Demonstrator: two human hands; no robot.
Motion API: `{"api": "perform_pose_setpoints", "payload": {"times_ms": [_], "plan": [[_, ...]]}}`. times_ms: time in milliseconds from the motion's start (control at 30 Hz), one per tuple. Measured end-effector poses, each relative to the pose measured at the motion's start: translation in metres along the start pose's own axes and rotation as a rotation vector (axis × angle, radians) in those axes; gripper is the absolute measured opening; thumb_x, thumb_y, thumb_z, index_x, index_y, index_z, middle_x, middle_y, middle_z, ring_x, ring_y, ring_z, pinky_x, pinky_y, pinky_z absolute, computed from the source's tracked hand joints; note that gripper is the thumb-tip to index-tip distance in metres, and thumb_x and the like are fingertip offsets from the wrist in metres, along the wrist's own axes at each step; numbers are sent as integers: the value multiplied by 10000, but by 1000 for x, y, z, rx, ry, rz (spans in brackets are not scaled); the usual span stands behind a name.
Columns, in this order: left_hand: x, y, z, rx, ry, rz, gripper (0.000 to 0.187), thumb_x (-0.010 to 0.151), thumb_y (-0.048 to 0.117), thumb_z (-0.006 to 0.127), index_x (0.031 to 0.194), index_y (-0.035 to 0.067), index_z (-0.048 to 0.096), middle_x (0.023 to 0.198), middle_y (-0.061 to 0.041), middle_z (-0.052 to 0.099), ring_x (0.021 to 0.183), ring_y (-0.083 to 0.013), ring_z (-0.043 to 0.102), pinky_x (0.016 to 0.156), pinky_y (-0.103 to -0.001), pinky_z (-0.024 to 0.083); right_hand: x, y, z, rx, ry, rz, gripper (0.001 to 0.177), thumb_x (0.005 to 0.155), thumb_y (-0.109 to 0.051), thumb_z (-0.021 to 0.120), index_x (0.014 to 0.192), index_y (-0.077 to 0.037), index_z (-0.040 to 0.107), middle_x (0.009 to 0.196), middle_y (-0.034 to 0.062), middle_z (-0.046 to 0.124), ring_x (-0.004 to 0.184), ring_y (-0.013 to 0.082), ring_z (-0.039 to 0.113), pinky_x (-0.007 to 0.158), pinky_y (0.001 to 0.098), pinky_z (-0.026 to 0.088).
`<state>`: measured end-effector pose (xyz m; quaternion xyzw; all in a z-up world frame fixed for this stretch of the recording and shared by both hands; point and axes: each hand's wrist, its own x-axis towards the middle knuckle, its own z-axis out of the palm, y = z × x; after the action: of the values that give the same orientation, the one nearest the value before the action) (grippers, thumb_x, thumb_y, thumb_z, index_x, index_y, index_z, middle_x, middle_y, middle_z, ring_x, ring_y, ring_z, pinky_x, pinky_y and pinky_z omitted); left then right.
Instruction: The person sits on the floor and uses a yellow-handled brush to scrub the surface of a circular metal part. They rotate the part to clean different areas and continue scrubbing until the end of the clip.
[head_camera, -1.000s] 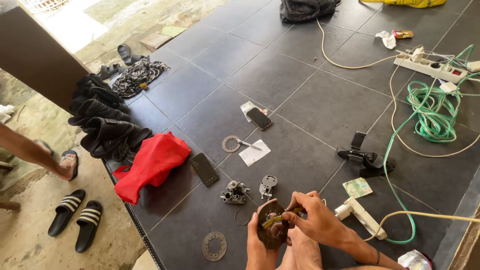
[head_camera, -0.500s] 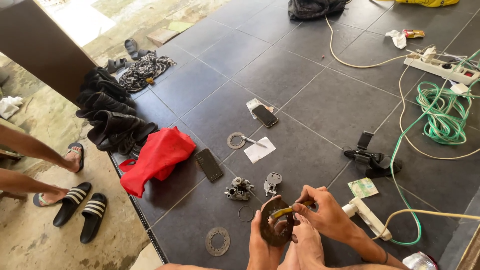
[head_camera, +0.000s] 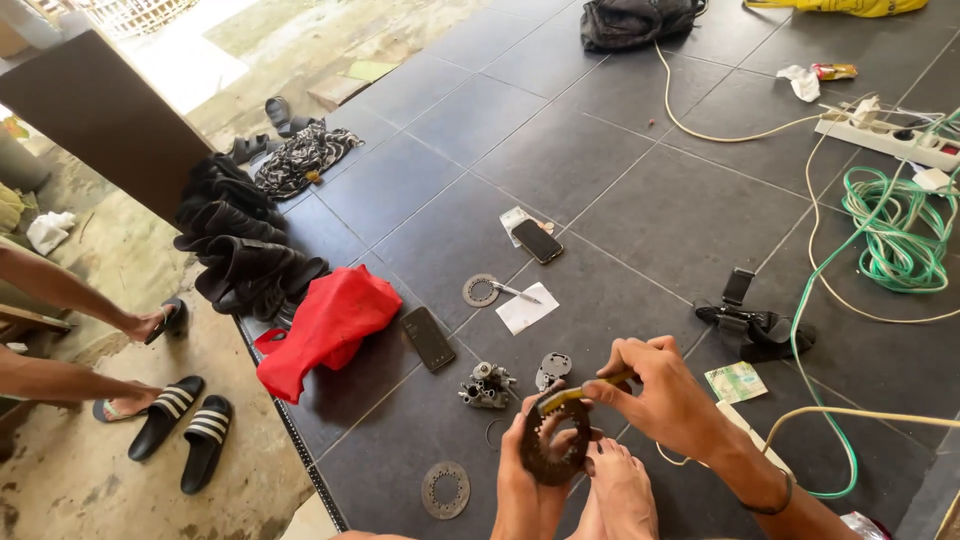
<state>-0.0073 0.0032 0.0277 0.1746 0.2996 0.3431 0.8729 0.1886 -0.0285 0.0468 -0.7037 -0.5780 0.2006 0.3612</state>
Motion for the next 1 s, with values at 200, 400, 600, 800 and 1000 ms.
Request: {"api": "perform_pose_setpoints", "payload": {"times_ms": [200, 400, 600, 800, 1000], "plan": [[-5, 2, -18, 6, -123, 144, 643, 915, 427, 431, 1393, 13, 545, 1222, -318, 669, 932, -445, 684, 563, -429, 492, -6, -15, 7, 98, 93, -114, 519, 792, -677, 659, 742, -160, 649, 663, -81, 685, 718, 80, 552, 856, 277, 368], [2, -1, -47, -31, -74, 175, 628, 933, 414, 411, 1419, 38, 543, 1165, -310, 687, 916, -425, 684, 535, -421, 522, -8, -28, 26, 81, 57, -196, 492, 845, -647, 646, 723, -175, 581, 702, -68, 627, 660, 93, 515, 861, 304, 315], [-7, 16, -37, -91, 62, 163, 626, 955, 407, 395, 1390, -7, 575, 1133, -302, 651, 803, -362, 609, 509, -453, 500, -3, -43, 41, 58, -167, -185, 509, 839, -686, 621, 776, -186, 556, 735, -53, 628, 723, 93, 485, 867, 314, 309], [0, 18, -35, -92, -19, 262, 639, 957, 423, 377, 1404, 6, 564, 1214, -348, 636, 867, -377, 626, 552, -430, 503, 7, -51, 34, 37, -69, -266, 357, 796, -504, 811, 778, -180, 661, 750, -73, 780, 665, 64, 659, 845, 335, 282], [11, 18, -47, -181, -131, 221, 632, 965, 436, 409, 1448, 52, 542, 1186, -236, 653, 933, -363, 640, 603, -484, 545, 17, -52, 26, -36, -1, -295, 341, 789, -462, 843, 775, -185, 646, 766, -100, 777, 718, 73, 670, 885, 322, 319]]}}
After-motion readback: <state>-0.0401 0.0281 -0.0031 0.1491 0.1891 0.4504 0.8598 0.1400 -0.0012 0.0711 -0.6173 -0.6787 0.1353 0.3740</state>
